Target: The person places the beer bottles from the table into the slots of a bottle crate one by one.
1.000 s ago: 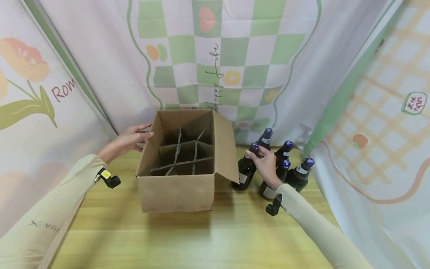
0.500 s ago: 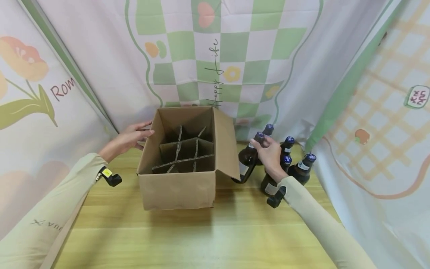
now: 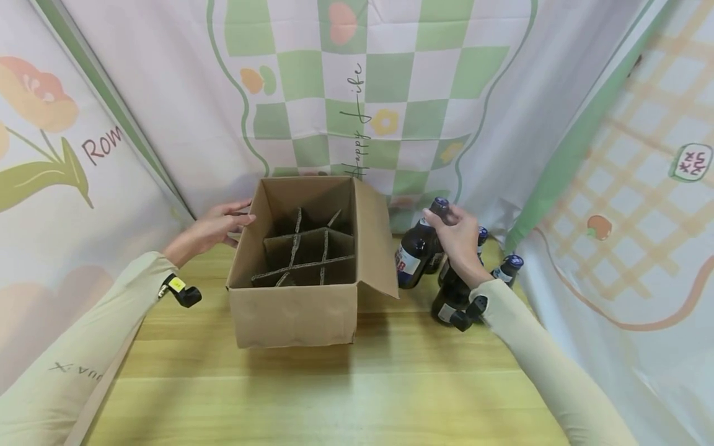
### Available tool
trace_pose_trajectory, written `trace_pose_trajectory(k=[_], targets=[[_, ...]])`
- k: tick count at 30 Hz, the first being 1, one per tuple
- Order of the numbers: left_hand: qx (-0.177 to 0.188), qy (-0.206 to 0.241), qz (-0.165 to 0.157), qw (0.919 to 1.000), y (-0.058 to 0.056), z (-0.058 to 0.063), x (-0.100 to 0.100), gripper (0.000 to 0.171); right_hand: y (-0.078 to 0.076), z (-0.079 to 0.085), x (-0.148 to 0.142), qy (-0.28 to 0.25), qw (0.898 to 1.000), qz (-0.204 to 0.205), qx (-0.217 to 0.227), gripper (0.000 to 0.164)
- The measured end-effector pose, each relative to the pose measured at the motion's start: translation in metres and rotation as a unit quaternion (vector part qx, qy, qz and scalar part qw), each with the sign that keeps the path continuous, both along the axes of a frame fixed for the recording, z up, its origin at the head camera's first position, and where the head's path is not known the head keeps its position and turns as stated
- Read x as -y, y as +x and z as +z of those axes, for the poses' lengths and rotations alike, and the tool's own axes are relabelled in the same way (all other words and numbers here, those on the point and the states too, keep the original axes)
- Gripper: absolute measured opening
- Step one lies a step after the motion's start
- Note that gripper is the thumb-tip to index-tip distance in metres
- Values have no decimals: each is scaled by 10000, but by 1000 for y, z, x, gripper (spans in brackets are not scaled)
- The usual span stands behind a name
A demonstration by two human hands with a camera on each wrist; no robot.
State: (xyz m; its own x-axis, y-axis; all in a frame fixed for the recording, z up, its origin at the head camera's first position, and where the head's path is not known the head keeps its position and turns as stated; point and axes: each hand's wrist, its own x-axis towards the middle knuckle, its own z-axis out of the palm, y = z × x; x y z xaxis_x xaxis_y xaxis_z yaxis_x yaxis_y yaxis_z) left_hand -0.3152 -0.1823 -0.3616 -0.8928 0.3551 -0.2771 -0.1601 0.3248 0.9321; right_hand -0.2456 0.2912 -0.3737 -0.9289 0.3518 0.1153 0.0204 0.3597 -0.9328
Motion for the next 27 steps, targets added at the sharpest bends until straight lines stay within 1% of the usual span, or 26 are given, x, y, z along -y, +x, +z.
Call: trace_pose_trajectory(k=[2,4,8,10,11,13,17,19,21,24,27], targets=[[-28,-3,0,10000,0,0,0,71,-2,6,-2,-42,10000,68,-14,62],[-55,-18,0,10000,-1,1,0,72,-4,12,-4,-196,9997,123,-51,61],[-89,-74,-7,9999,-2,1,2,72,-9,21,-5,-423,9986,113,-282,48],[-92,-85,-1,9999,-3,1,3,71,-10,25,-4,-583,9975,106,-393,44],[-98,-91,-13,9999,-3,1,3,71,-11,27,-5,-754,9960,130,-450,44],[-119,-100,-37,9999,-3,2,3,71,-13,32,-6,-1099,9924,184,-523,50],[-155,-88,-46,9998,-4,2,2,71,-16,41,-9,-1417,9880,303,-534,68],[-142,-95,-47,9998,-4,2,1,72,-17,45,-11,-1304,9898,307,-483,72],[-127,-108,-67,9998,-3,1,0,72,-18,49,-13,-1305,9900,305,-434,74],[-57,-95,-60,9999,-1,0,0,72,-20,55,-16,-1424,9882,318,-460,72],[-32,-46,-24,10000,0,1,0,72,-24,62,-18,-1748,9817,334,-675,59]])
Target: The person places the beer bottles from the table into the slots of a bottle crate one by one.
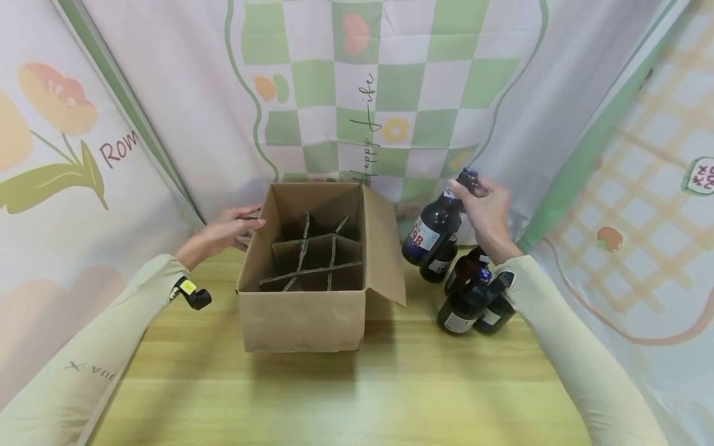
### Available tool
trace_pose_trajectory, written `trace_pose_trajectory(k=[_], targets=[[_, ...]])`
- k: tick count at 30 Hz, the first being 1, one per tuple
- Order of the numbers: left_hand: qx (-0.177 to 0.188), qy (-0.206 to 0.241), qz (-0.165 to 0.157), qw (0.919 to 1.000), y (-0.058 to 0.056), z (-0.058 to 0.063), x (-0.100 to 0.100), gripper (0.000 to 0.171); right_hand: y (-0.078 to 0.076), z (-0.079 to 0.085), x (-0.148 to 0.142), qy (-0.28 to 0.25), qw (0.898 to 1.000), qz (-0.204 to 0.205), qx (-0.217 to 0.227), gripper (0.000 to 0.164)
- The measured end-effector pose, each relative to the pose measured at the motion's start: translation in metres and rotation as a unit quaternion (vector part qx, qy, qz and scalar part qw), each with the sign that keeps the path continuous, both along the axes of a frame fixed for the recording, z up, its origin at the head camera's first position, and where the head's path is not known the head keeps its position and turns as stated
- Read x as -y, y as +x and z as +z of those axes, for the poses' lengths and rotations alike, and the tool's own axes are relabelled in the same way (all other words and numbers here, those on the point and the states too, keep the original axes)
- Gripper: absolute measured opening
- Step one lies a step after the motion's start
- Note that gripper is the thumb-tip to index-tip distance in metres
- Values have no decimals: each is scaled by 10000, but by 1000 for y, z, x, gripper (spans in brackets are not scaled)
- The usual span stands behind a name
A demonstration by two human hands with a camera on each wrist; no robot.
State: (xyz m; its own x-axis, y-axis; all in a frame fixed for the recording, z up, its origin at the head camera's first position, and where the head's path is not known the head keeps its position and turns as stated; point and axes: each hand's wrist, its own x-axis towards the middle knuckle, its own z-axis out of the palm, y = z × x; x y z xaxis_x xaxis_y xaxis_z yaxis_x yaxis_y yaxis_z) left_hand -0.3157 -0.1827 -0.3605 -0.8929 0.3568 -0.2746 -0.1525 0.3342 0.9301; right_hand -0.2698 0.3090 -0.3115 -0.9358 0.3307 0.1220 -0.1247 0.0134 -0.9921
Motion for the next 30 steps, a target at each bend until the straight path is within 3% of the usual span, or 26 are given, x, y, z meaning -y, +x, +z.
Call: trace_pose_trajectory(k=[4,7,14,23,30], targets=[[13,64,28,10000,-2,-1,1,72,-5,8,1,-332,9991,-61,-257,32],[30,73,41,10000,-3,-2,2,72,-9,15,2,-508,9984,-88,-247,25],[110,135,27,9998,-3,-3,2,71,-12,27,6,-1031,9930,-224,-524,26],[156,139,48,9998,-4,-1,4,71,-22,47,22,-1333,9887,-114,-676,31],[124,134,66,9998,-4,-3,1,70,-27,52,38,-1480,9859,53,-783,32]])
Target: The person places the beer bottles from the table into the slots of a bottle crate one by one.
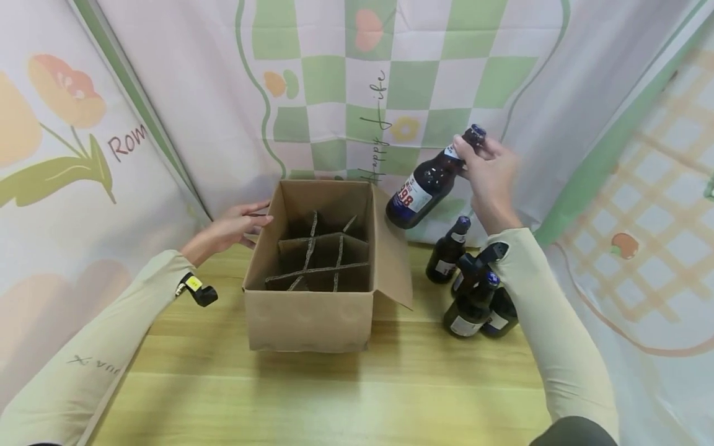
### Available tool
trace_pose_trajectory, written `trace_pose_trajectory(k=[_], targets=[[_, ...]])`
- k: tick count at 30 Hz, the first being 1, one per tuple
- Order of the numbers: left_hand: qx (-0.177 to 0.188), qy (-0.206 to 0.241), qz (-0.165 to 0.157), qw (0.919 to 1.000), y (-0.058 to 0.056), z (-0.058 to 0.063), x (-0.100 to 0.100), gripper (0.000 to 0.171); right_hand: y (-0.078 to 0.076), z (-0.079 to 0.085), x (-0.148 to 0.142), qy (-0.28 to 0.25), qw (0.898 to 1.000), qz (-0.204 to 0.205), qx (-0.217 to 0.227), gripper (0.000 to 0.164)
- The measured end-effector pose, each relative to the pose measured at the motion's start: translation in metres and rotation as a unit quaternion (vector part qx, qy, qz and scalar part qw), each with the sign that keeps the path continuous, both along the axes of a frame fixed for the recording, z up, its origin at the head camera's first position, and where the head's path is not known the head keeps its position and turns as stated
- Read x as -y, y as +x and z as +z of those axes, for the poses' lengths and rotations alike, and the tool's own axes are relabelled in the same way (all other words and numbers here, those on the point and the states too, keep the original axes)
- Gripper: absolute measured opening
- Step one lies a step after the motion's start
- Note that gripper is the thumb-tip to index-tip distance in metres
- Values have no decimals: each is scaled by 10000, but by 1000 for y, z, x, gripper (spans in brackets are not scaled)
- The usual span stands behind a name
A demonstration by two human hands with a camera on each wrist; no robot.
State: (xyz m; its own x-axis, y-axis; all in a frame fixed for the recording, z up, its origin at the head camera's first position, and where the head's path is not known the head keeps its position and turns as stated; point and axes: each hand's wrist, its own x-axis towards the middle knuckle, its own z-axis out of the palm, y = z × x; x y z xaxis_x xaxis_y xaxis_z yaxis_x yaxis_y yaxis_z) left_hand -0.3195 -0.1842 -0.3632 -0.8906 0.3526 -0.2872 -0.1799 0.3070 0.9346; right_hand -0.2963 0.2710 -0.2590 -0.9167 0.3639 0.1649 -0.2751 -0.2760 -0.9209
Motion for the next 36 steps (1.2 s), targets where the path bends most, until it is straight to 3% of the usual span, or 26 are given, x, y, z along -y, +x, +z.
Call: trace_pose_trajectory(k=[7,20,28,36], targets=[[89,110,39,9999,-2,2,-7,70,-4,4,22,271,9991,64,-328,33],[26,-133,123,9998,1,3,2,69,-19,14,67,579,9968,387,-394,29],[26,-111,216,9997,2,8,0,69,-24,24,93,1149,9889,598,-730,27],[71,-57,283,9996,2,8,-4,69,-27,10,122,1391,9858,777,-523,35]])
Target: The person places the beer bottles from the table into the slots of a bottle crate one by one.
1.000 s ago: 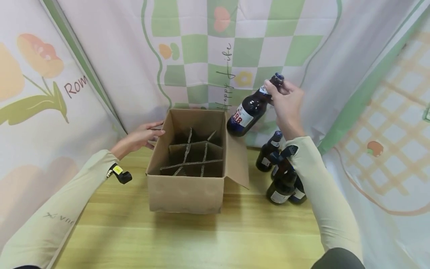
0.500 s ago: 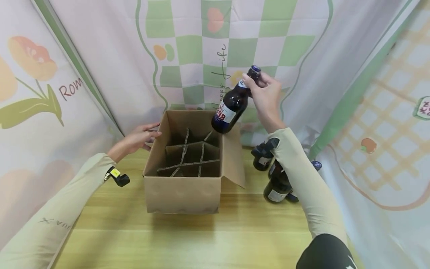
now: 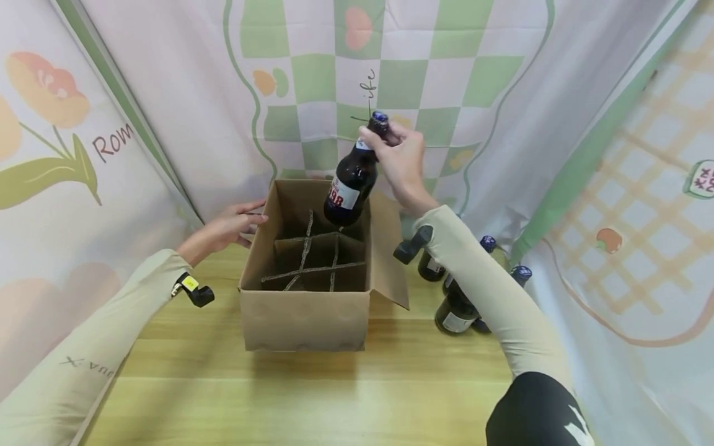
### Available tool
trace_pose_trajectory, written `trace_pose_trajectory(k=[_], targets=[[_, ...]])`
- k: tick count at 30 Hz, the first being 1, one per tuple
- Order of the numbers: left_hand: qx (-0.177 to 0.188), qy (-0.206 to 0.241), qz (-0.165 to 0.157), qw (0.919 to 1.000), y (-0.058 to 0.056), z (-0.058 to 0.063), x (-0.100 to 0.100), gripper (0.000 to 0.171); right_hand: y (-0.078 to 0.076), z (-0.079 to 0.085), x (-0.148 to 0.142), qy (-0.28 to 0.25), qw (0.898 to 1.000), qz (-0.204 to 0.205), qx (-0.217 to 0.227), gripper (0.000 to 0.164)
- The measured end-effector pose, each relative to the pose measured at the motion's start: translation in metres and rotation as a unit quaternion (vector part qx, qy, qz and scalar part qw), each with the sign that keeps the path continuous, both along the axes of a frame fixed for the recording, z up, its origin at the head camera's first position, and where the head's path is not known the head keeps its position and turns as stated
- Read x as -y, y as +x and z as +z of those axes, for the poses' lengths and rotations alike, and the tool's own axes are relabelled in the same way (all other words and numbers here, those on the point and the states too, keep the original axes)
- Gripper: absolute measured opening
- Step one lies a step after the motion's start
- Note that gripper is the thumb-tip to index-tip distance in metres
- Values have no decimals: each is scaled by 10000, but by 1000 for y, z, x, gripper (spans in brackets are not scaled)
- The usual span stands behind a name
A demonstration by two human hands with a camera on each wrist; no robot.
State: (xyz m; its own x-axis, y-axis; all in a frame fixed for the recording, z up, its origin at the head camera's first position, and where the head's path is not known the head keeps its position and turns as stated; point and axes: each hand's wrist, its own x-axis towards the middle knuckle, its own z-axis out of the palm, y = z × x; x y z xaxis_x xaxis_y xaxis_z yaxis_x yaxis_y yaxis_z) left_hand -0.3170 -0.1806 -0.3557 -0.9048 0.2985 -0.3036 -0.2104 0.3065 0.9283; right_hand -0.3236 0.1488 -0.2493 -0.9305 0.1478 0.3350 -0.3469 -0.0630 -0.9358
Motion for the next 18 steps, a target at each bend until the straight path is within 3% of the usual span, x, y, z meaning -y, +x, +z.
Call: trace_pose_trajectory(k=[11,18], targets=[[230,39,-169,9996,0,1,-11,68,-14,-27,43,589,9970,111,491,41],[243,119,-198,9994,1,2,-16,69,-32,-36,55,165,9947,128,1003,37]])
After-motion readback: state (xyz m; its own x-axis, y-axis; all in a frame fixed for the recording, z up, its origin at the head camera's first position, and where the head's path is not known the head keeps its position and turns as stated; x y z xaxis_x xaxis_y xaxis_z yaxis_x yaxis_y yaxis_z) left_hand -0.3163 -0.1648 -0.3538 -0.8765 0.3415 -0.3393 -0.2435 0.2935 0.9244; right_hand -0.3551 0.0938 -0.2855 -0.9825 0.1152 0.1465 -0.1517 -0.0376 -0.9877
